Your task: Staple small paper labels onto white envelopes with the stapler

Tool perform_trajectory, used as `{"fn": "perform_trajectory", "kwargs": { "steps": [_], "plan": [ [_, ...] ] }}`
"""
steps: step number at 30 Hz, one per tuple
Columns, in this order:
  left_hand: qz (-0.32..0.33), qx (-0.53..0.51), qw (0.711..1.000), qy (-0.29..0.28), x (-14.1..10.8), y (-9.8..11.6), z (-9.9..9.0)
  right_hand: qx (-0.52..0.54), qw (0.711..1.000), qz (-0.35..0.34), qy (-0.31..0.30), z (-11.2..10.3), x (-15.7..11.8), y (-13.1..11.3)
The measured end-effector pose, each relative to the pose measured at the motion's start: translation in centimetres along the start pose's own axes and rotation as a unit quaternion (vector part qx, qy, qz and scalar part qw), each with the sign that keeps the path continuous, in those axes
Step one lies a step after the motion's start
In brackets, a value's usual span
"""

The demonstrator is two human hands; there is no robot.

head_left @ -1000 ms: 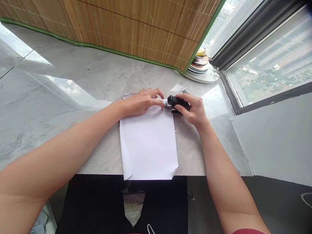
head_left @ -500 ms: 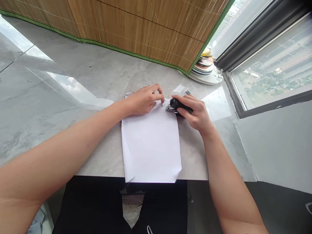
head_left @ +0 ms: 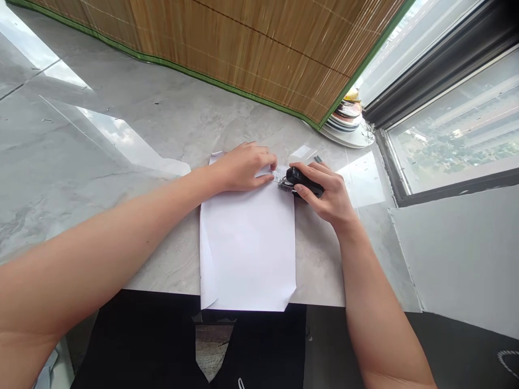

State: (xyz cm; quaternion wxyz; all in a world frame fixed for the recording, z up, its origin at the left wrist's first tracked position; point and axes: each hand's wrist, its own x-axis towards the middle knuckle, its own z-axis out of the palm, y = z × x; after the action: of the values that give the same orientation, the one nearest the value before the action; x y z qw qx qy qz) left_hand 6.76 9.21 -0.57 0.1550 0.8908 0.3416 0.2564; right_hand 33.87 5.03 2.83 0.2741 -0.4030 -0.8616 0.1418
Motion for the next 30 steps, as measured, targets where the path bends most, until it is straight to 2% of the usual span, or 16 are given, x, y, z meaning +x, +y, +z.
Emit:
{"fn": "perform_trajectory", "kwargs": {
  "steps": [6, 11, 15, 18, 23, 30],
  "plan": [
    [-0.033, -0.019, 0.999, 0.016, -0.1, 0.3, -0.3, -0.011, 1.0, -0.001, 0.004, 0.3, 0.2, -0.4],
    [-0.046, -0.087, 0.995, 0.013, 0.1, 0.2, 0.0, -0.02, 1.0, 0.011, -0.001, 0.2, 0.0, -0.7],
    [-0.063, -0.116, 0.99, 0.038, 0.3, 0.2, 0.2, -0.029, 0.999, 0.012, -0.003, 0.2, 0.0, -0.8],
    [-0.074, -0.124, 0.988, 0.051, 0.5, 0.5, -0.1, -0.038, 0.999, 0.011, -0.008, 0.3, -0.1, -0.8],
    [-0.115, -0.113, 0.986, 0.038, 0.7, 1.2, -0.5, -0.054, 0.999, 0.005, -0.004, 0.4, -0.1, -0.8],
    [-0.104, -0.124, 0.985, 0.05, 0.7, 1.1, -0.4, -0.042, 0.999, 0.012, 0.007, 0.8, -0.1, -1.2]
  ]
}}
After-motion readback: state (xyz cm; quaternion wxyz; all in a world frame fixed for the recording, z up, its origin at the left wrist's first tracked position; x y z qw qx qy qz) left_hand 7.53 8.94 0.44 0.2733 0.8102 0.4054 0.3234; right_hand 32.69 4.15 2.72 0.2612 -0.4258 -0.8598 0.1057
